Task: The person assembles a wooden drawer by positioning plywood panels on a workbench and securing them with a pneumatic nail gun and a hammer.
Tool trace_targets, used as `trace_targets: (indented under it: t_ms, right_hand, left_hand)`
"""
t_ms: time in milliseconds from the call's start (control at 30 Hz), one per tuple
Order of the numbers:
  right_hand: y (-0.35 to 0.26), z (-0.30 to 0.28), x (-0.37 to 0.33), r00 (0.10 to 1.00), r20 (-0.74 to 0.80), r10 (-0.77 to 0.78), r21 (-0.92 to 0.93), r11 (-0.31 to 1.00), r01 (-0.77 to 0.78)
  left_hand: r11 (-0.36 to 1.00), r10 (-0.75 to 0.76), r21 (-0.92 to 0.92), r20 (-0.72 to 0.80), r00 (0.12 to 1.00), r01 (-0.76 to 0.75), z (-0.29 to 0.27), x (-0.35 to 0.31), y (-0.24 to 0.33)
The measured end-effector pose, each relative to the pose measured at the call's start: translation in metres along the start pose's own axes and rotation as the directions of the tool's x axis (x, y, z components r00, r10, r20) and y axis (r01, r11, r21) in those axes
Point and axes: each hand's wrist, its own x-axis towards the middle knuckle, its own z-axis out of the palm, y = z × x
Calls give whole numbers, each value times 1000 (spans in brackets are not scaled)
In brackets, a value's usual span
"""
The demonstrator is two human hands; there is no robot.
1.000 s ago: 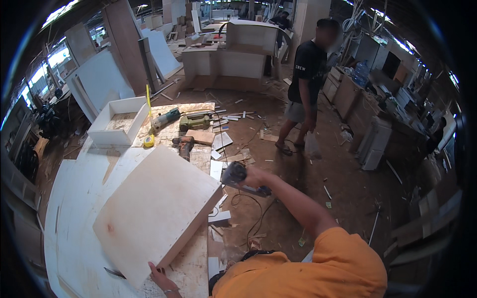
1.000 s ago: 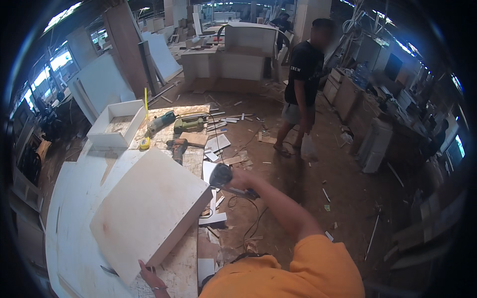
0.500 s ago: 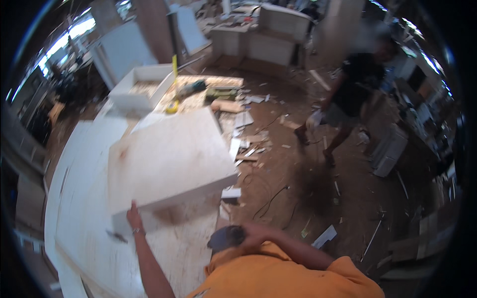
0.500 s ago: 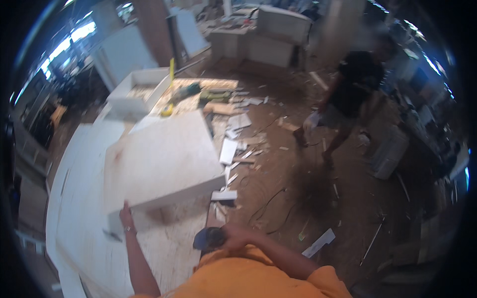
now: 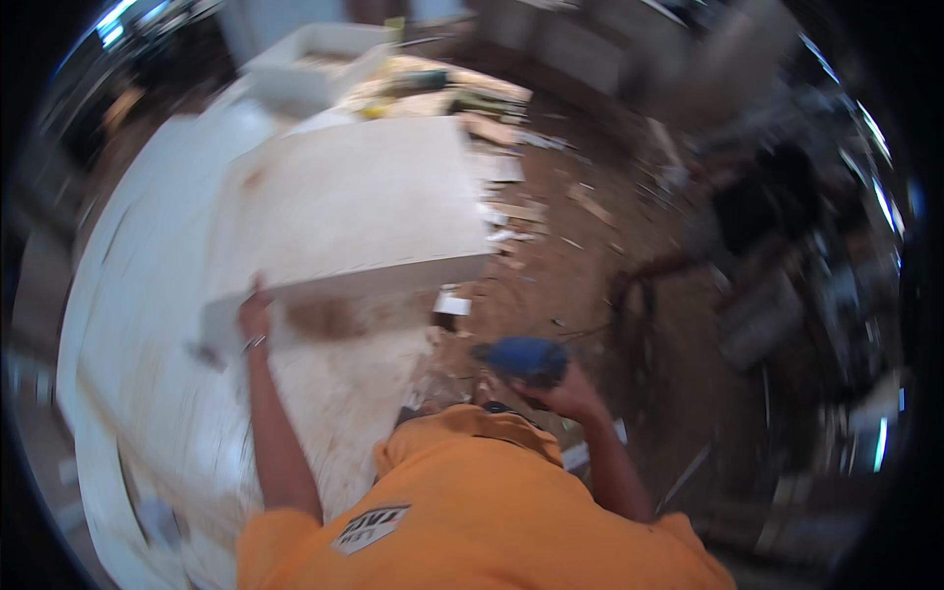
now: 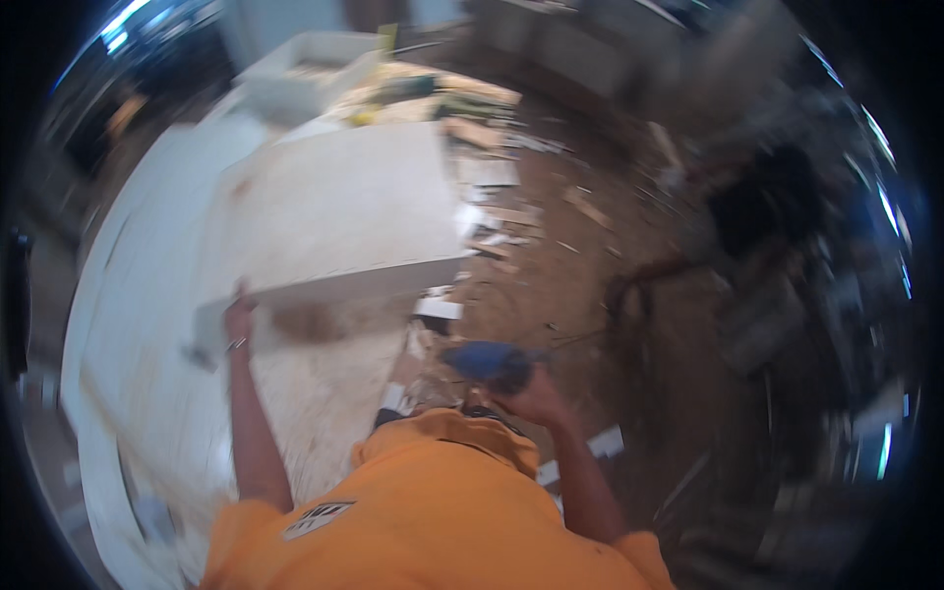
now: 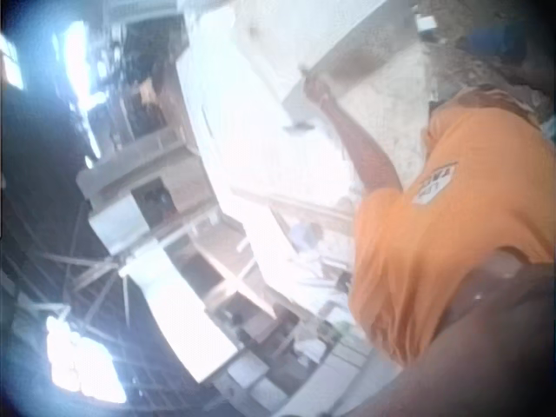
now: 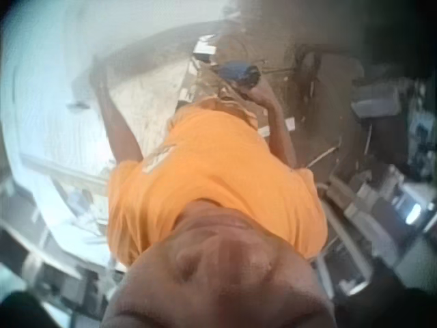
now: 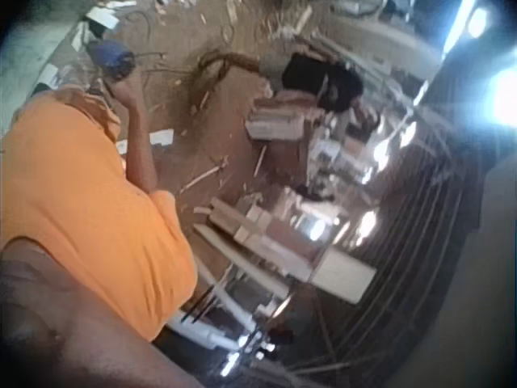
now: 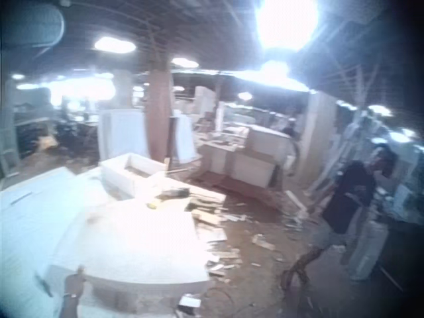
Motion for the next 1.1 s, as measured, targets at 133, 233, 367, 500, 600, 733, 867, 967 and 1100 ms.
trace_targets:
  t_ms: [133, 233, 367, 500, 600, 733, 867, 967, 1100]
  right_hand:
    - [19, 11, -28, 980, -92, 178, 97, 981, -169]
    - [52, 16, -32, 969, -159, 191, 148, 975, -167]
    - [77, 20, -55, 866, -473, 162, 268, 963, -34]
    - [118, 20, -64, 803, -516, 300, 339, 932, -130]
    - [139, 17, -76, 749, -580, 320, 339, 931, -135]
    - [162, 13, -92, 676, -643, 360, 448, 893, -49]
    - [144, 8, -97, 619, -629, 470, 528, 843, -103]
    - [174, 21, -97, 585, -634, 505, 544, 829, -126]
    - [180, 23, -110, 577, -700, 422, 462, 883, -85]
  left_hand:
    - [847, -490, -142, 166, 856, 512, -33, 9, 78]
    - [755, -591, -208, 193, 783, 622, -38, -9, 87]
    - [743, -228, -349, 670, 707, 571, -97, -52, 208]
    - [781, 393, -621, 578, 715, 73, -120, -58, 335]
    - [755, 603, -551, 371, 706, -356, -119, -53, 431]
    - [479, 875, -239, 198, 441, -845, -38, -30, 485]
    - [348, 919, -64, 222, 326, -935, -7, -1, 466]
    - [344, 934, -133, 150, 324, -929, 12, 3, 461]
    - [337, 940, -235, 142, 311, -912, 3, -18, 455]
